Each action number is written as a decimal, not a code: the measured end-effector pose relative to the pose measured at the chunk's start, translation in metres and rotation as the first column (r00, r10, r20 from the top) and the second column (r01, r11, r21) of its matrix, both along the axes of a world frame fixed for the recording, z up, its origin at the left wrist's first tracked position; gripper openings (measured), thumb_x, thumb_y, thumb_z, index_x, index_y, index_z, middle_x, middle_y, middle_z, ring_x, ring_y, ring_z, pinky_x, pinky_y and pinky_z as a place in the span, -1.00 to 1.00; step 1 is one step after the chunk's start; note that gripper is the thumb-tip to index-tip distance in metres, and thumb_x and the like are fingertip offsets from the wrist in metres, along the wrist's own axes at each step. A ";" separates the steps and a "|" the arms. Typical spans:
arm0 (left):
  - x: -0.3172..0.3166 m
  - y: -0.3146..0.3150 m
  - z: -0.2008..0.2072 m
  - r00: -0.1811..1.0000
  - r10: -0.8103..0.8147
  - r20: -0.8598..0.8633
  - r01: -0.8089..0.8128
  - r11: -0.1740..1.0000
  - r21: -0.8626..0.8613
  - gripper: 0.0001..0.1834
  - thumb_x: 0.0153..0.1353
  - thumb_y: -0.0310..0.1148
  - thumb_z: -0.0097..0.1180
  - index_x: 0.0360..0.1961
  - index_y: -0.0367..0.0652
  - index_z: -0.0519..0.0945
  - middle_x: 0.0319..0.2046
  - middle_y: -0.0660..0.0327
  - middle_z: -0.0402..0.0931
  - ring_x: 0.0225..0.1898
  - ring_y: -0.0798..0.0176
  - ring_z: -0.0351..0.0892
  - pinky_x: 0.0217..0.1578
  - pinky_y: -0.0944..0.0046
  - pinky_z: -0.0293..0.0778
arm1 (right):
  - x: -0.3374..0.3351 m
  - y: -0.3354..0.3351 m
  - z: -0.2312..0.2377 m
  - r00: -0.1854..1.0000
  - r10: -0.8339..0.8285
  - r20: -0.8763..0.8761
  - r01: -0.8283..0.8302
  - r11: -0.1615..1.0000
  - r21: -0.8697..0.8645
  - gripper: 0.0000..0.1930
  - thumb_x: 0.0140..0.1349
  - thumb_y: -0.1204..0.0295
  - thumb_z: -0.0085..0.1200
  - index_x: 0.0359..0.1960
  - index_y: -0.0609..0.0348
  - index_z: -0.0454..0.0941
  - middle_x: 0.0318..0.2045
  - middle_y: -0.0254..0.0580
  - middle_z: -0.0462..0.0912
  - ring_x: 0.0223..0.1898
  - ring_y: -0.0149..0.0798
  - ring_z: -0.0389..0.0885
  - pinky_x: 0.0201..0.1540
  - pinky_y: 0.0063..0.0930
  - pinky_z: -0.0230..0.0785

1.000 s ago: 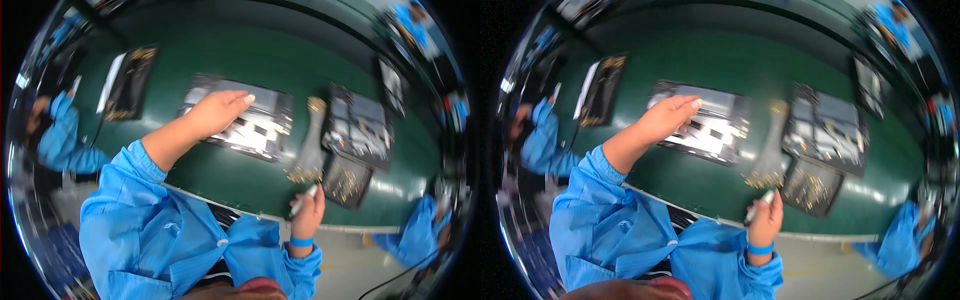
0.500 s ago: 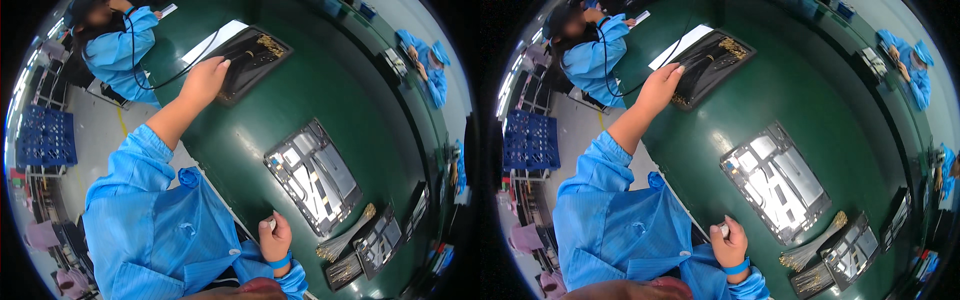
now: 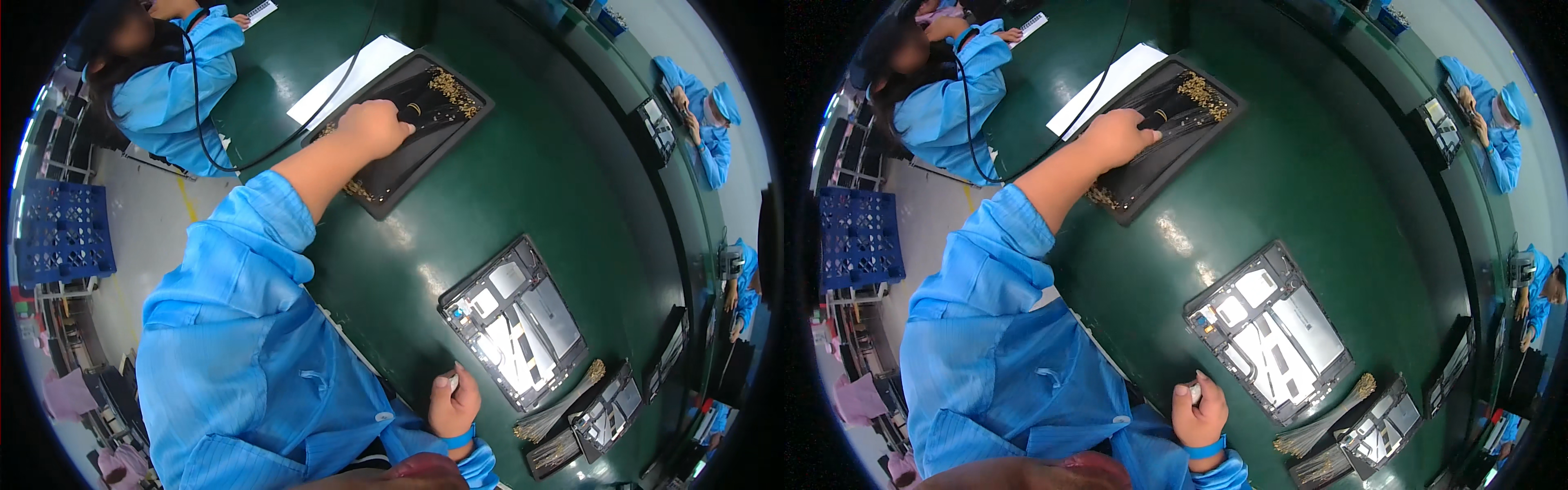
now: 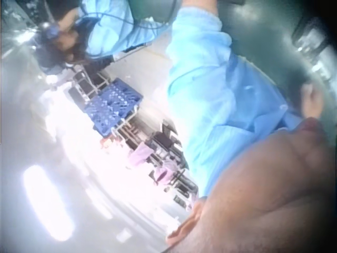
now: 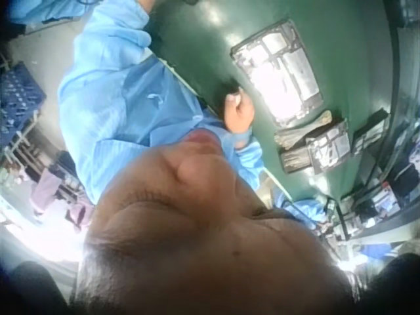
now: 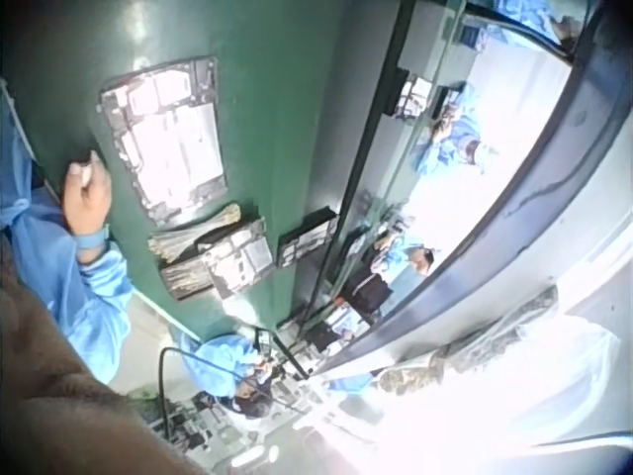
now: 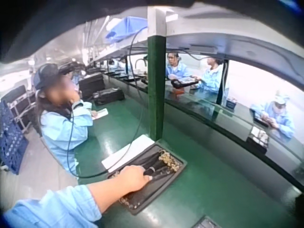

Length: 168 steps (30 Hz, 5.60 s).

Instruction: The recorder is assembling internal components of tablet devices on an electronics manufacturing assembly line.

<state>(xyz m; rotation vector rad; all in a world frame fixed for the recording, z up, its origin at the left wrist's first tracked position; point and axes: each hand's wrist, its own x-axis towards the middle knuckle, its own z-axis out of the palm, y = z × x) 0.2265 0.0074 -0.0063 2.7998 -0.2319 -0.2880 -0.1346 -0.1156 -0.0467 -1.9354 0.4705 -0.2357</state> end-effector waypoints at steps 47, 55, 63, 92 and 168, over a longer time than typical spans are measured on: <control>-0.082 0.034 0.049 0.949 -0.279 -0.145 0.097 0.700 -0.708 -0.72 0.04 -0.27 -0.08 -0.38 -0.32 0.35 -0.55 -0.06 0.43 -0.46 -0.07 0.45 -0.46 0.14 0.35 | 0.250 0.053 0.097 0.991 0.082 -0.109 0.042 0.579 0.814 -0.62 0.06 0.31 -0.06 -0.12 0.27 0.27 -0.43 -0.36 0.42 -0.55 -0.54 0.31 -0.62 -0.70 0.15; -0.084 0.028 0.043 0.960 -0.260 -0.106 0.144 0.780 -0.609 -0.71 0.03 -0.26 -0.08 -0.40 -0.34 0.36 -0.50 -0.15 0.41 -0.39 -0.17 0.41 -0.40 0.07 0.33 | 0.269 0.059 0.074 0.976 -0.209 0.056 0.101 0.669 0.736 -0.69 0.14 0.32 -0.15 -0.16 0.29 0.35 -0.35 -0.25 0.47 -0.32 -0.42 0.41 -0.21 -0.60 0.24; -0.080 0.025 0.054 0.888 -0.359 -0.288 0.054 0.703 -0.709 -0.75 0.01 -0.32 -0.08 -0.46 -0.36 0.40 -0.63 -0.03 0.41 -0.55 0.04 0.44 -0.49 0.20 0.32 | 0.292 0.036 0.068 0.943 -0.252 0.218 0.234 0.967 0.105 -0.75 0.11 0.38 -0.19 -0.29 0.28 0.45 -0.32 0.11 0.48 -0.26 -0.01 0.45 -0.19 -0.35 0.27; -0.083 0.090 0.080 0.489 -0.384 -0.783 -0.021 0.893 -0.450 -0.72 0.04 -0.18 0.00 -0.50 -0.21 0.42 -0.69 0.31 0.36 -0.65 0.48 0.35 -0.61 0.44 0.28 | 0.271 -0.008 0.080 0.960 -0.136 -0.245 0.257 0.778 0.573 -0.74 0.08 0.29 -0.10 -0.28 0.22 0.37 -0.61 -0.38 0.37 -0.73 -0.52 0.27 -0.79 -0.68 0.13; -0.024 0.054 -0.033 0.856 0.323 0.405 -0.249 0.942 -0.225 -0.32 0.07 0.09 -0.27 0.01 -0.31 0.24 -0.07 -0.05 0.28 -0.03 -0.12 0.23 -0.01 -0.03 0.04 | 0.083 0.018 0.059 0.967 -0.010 -0.255 0.106 0.925 0.365 -0.63 0.11 0.20 -0.14 -0.16 0.22 0.39 -0.33 -0.05 0.52 -0.24 -0.18 0.48 -0.18 -0.48 0.27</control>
